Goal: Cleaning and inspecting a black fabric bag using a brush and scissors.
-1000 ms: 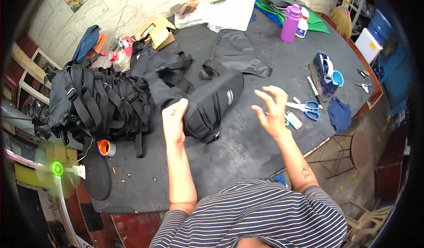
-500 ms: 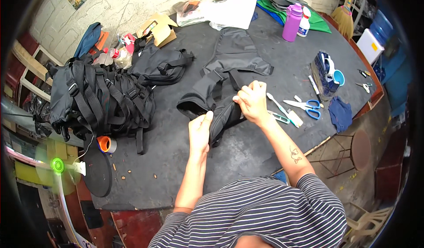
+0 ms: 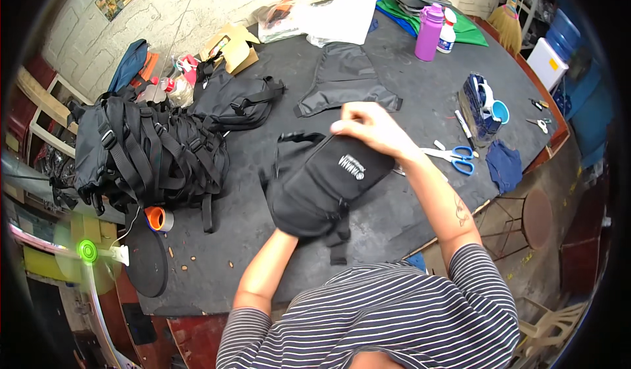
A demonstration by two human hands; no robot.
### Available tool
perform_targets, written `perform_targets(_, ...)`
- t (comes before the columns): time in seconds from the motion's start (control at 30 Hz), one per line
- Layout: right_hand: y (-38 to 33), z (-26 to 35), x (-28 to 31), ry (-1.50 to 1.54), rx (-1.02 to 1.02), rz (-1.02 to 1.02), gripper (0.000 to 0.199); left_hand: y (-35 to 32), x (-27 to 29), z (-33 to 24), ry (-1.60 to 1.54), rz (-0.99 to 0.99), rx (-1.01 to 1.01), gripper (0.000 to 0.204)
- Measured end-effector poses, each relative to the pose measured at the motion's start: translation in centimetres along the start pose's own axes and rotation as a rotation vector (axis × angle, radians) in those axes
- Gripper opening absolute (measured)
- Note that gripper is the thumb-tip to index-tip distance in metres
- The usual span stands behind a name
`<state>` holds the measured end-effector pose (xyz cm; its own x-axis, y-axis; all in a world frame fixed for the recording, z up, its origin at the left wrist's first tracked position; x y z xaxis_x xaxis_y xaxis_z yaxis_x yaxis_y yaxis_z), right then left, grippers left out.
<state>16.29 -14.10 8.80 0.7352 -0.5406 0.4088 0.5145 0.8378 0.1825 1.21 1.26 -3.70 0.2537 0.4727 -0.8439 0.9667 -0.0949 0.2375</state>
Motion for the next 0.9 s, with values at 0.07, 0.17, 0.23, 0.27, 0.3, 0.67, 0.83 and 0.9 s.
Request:
perform_targets(0.07, 1.3, 0.8, -0.1, 0.060, -0.088, 0.163, 0.027, 0.9, -0.5, 0.0, 0.039, 0.026, 0.010, 0.043)
perform_targets(0.17, 1.9, 2.3, 4.2, 0.162, 0.149, 0.134, 0.026, 1.8, -0.8, -0.3, 0.107, 0.056, 0.015, 0.043)
perform_targets(0.23, 1.4, 3.4, 5.7, 0.194, 0.398, 0.232, 0.030, 2.4, -1.0, -0.5, 0.148, 0.070, 0.014, 0.043)
perform_targets(0.27, 1.2, 3.7, 5.8, 0.196, 0.451, 0.275, 0.032, 2.5, -1.1, -0.4, 0.167, 0.074, 0.012, 0.043)
perform_targets(0.3, 1.2, 3.9, 5.6, 0.247, 0.402, 0.243, 0.031, 2.6, -1.2, -0.4, 0.186, 0.078, 0.010, 0.043)
perform_targets(0.67, 1.1, -0.5, 2.9, 0.364, 0.117, 0.137, 0.027, 2.8, -1.2, -1.8, 0.412, 0.070, -0.057, 0.043)
perform_targets(0.83, -0.2, -0.6, -0.5, 0.964, -0.146, 0.061, 0.039, 2.9, -1.0, -2.5, 0.513, 0.061, -0.085, 0.043)
perform_targets(0.9, -0.8, -2.4, -2.0, 1.170, -0.080, 0.153, 0.053, 3.8, -1.3, -2.5, 0.551, 0.079, -0.090, 0.043)
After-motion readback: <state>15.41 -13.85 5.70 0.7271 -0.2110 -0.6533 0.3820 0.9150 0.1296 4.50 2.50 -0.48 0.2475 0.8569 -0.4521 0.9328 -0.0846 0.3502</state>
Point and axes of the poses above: each hand's wrist, its own y-axis towards the middle knuckle, its own x-axis out of the back of the hand, z = x × y, the point moved 4 cm from there along y, towards the middle knuckle, and after that the axes turned 13 degrees about z, right-handed, at the moved point
